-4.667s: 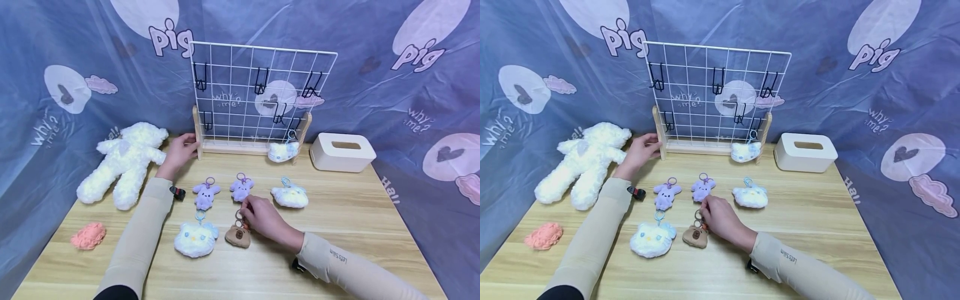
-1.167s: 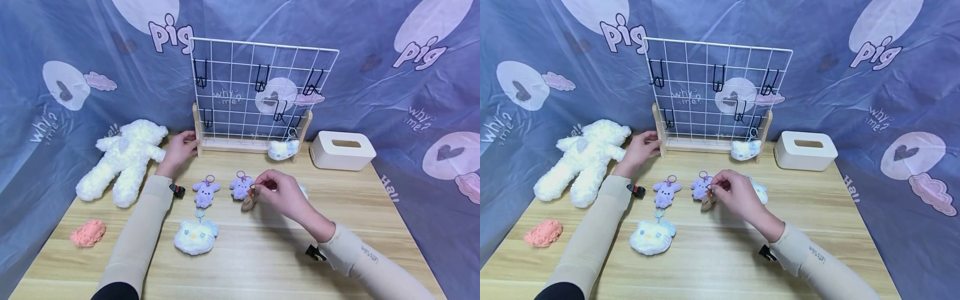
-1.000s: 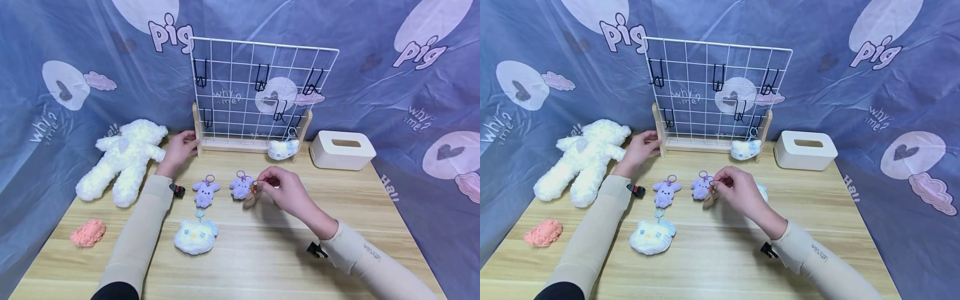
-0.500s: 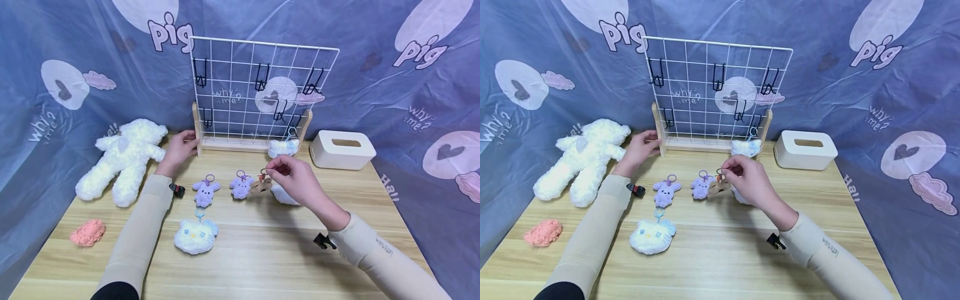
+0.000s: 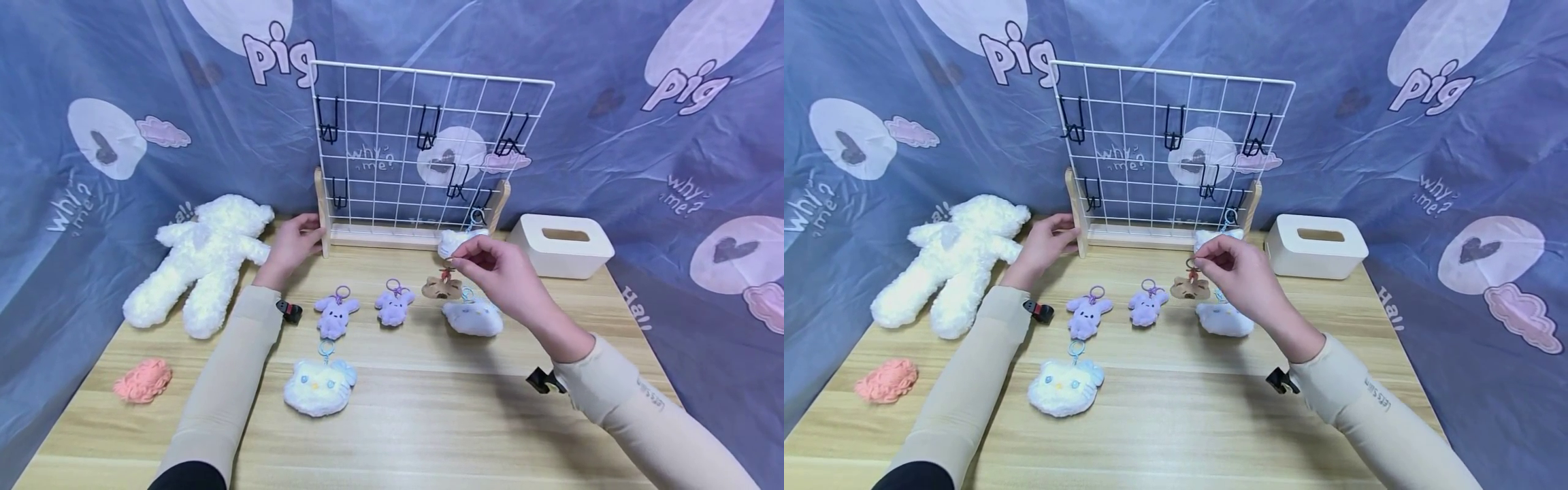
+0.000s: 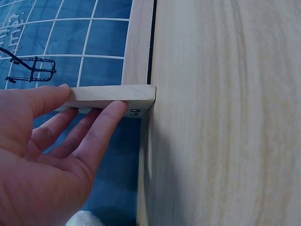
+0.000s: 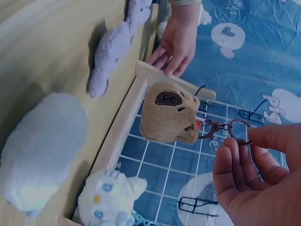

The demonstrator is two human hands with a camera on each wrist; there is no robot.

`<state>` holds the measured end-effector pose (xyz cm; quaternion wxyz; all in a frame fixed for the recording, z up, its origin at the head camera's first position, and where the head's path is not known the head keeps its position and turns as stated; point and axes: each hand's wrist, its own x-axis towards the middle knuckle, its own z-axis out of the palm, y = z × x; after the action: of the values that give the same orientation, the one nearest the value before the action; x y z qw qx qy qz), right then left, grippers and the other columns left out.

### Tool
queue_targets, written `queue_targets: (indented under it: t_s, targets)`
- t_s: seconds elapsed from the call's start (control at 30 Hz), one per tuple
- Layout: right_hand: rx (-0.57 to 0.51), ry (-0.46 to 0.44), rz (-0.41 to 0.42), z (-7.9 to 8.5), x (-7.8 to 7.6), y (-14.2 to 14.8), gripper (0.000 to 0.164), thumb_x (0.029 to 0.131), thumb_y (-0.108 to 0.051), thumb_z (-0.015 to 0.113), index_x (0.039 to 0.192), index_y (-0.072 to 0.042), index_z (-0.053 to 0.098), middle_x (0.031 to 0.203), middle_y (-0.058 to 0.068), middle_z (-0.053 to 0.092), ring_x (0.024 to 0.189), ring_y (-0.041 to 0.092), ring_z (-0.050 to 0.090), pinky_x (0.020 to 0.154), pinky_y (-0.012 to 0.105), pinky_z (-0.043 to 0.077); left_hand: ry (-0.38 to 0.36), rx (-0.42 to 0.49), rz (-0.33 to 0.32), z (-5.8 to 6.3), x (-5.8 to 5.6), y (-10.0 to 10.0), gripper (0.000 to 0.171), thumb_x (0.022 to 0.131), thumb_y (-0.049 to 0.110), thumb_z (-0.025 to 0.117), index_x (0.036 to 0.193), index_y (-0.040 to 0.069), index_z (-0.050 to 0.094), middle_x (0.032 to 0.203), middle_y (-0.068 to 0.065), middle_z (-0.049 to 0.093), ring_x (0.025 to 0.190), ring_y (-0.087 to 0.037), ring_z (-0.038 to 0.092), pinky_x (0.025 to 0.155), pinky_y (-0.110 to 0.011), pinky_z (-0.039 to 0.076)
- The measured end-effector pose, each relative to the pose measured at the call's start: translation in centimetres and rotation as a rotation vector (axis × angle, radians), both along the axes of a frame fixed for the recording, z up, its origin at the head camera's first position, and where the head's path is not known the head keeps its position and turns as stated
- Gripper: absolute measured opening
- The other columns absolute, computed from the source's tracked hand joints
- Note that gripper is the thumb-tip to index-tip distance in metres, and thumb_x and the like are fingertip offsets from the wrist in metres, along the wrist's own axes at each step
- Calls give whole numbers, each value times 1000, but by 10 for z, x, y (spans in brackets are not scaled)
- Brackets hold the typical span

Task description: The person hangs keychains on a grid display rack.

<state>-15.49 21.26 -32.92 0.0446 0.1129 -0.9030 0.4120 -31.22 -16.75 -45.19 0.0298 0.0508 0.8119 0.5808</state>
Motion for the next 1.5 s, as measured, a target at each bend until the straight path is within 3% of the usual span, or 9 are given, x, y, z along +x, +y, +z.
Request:
queue_targets:
  t_s: [0.4,0.77,1.1,1.3,1.5]
  targets:
    - [-17,52,-55,4,-19,14,11,107,-17,78,111,-8,81,98,5,76,79,6,59,63,16,48,-14,16,3,1,-1,0,49,114,10,62,158,-8,53,150,-34,61,135,-46,67,110,-47,68]
    - [-10,118,-86,7,-39,24,14,108,-17,77,113,-5,82,105,13,80,81,0,63,66,11,51,-17,32,1,2,0,0,51,114,10,63,161,-7,51,151,-34,60,136,-48,65,115,-51,65]
    - [-61,107,-139,12,-57,27,14,108,-16,77,113,-4,82,91,-13,74,84,0,66,73,11,55,2,10,2,0,0,1,50,115,11,62,160,-7,52,151,-33,62,133,-44,67,109,-44,69]
    - [-67,95,-173,11,-63,30,16,108,-17,77,116,-3,81,92,-18,73,86,-2,65,75,9,54,-5,-1,3,2,0,1,51,114,11,63,161,-7,51,152,-32,62,133,-44,68,104,-36,71]
    - [-63,111,-170,13,-72,31,19,108,-19,78,118,-3,82,96,-17,74,86,-3,64,74,8,52,-16,-5,6,1,1,0,53,114,11,63,162,-6,49,153,-31,61,134,-44,67,107,-41,70]
